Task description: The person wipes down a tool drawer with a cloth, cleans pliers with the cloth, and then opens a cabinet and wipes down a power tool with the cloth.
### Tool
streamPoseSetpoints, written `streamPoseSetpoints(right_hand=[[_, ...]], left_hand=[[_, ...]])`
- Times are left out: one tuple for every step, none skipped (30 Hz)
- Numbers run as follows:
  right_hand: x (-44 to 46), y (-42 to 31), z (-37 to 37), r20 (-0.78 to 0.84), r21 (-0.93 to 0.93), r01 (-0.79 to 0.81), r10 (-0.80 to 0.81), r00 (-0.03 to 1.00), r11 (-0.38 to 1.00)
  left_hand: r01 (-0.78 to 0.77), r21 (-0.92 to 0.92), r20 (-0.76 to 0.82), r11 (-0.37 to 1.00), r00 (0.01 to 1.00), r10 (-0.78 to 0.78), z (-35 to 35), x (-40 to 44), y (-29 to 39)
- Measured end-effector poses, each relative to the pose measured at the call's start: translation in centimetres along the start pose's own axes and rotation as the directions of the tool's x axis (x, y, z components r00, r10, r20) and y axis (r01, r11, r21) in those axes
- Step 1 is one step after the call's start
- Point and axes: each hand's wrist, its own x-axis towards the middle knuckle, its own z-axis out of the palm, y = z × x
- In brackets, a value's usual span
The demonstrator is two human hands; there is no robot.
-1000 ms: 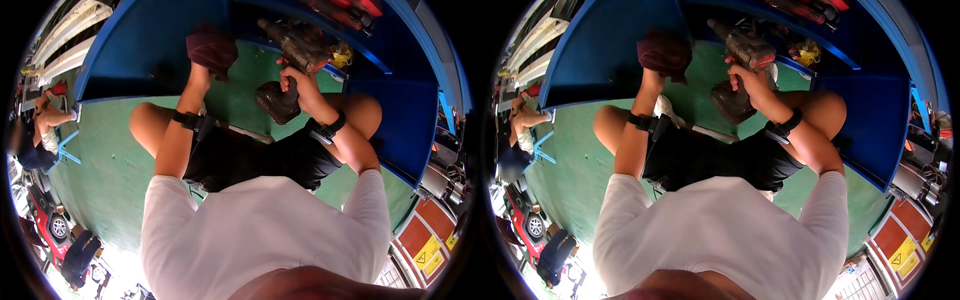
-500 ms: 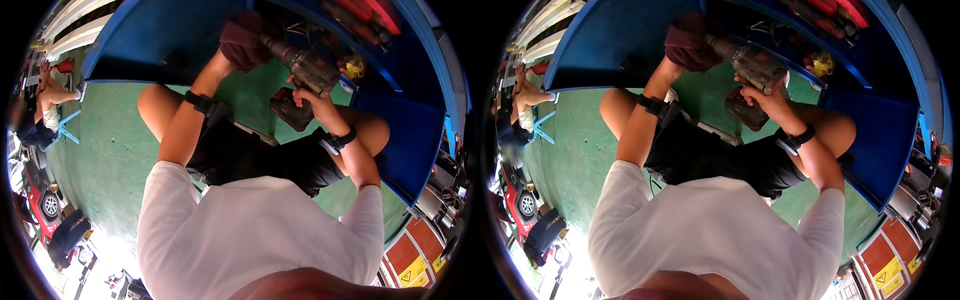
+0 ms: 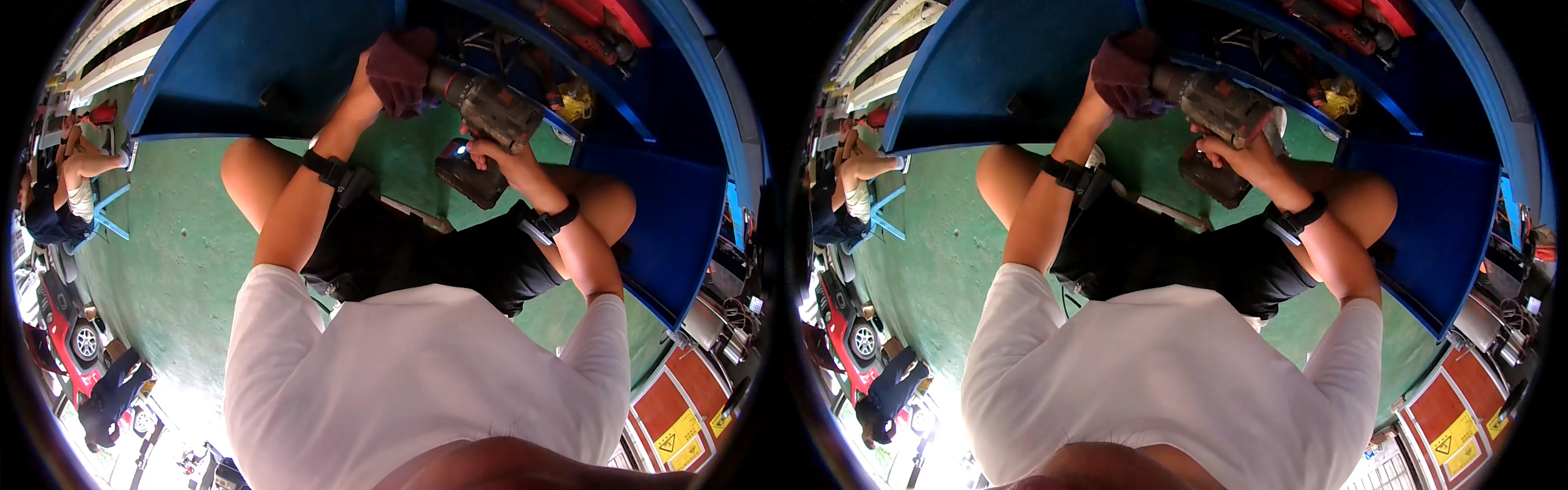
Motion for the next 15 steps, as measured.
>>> streamPoseSetpoints(right_hand=[[0.1, 0.1, -0.1, 0.020, -0.022, 0.017, -0.016, 1.000, 1.000], [0.2, 0.1, -0.1, 0.041, -0.044, 0.035, -0.033, 0.999, 0.998], [0.1, 0.0, -0.2, 0.041, -0.046, 0.031, -0.029, 0.999, 0.998], [0.1, -0.1, -0.2, 0.049, -0.101, 0.032, -0.027, 0.998, 0.994], [0.1, -0.2, -0.2, 0.056, -0.156, 0.035, -0.026, 0.998, 0.987], [0.2, -0.3, -0.2, 0.056, -0.156, 0.033, -0.024, 0.998, 0.987], [0.2, -0.2, -0.2, 0.054, -0.166, 0.045, -0.036, 0.998, 0.985], [0.2, -0.2, -0.2, 0.053, -0.176, 0.057, -0.048, 0.997, 0.983], [0.3, -0.3, -0.2, 0.053, -0.176, 0.056, -0.047, 0.997, 0.983], [0.3, -0.2, -0.1, 0.061, -0.153, 0.058, -0.049, 0.997, 0.987], [0.3, -0.2, -0.1, 0.070, -0.130, 0.058, -0.050, 0.996, 0.990], [0.3, -0.2, -0.1, 0.070, -0.130, 0.057, -0.049, 0.996, 0.990], [0.4, -0.2, 0.0, 0.055, -0.128, 0.040, -0.034, 0.998, 0.991], [0.4, -0.1, 0.0, 0.041, -0.126, 0.024, -0.019, 0.999, 0.992], [0.4, -0.1, 0.0, 0.041, -0.126, 0.023, -0.018, 0.999, 0.992]], left_hand=[[-0.004, 0.092, 0.000, 0.996, 1.000, 0.004, -0.1, 0.1, -0.2], [-0.006, 0.136, 0.000, 0.991, 1.000, 0.006, 0.0, 0.2, -0.3], [-0.008, 0.180, 0.000, 0.984, 1.000, 0.008, 0.0, 0.3, -0.5], [-0.082, 0.072, -0.017, 0.994, 0.996, 0.083, 0.1, 0.4, -0.7], [-0.158, -0.034, -0.042, 0.987, 0.987, 0.157, 0.0, 0.5, -0.8], [-0.157, -0.036, -0.042, 0.987, 0.987, 0.155, -0.2, 0.7, -1.1], [-0.130, 0.034, -0.039, 0.991, 0.991, 0.131, -0.5, 0.8, -1.3], [-0.103, 0.103, -0.037, 0.989, 0.993, 0.108, -0.8, 1.0, -1.6], [-0.103, 0.103, -0.038, 0.989, 0.994, 0.107, -1.2, 1.7, -2.8], [-0.203, 0.176, -0.002, 0.963, 0.979, 0.206, -1.6, 2.4, -4.0], [-0.300, 0.245, 0.041, 0.922, 0.953, 0.300, -2.1, 2.9, -5.2], [-0.300, 0.244, 0.040, 0.922, 0.953, 0.299, -2.0, 2.8, -5.2], [-0.239, 0.152, 0.033, 0.959, 0.971, 0.237, -2.1, 2.7, -5.1], [-0.176, 0.059, 0.031, 0.983, 0.984, 0.174, -2.1, 2.6, -5.1], [-0.175, 0.059, 0.031, 0.983, 0.984, 0.173, -2.3, 2.8, -5.4]])
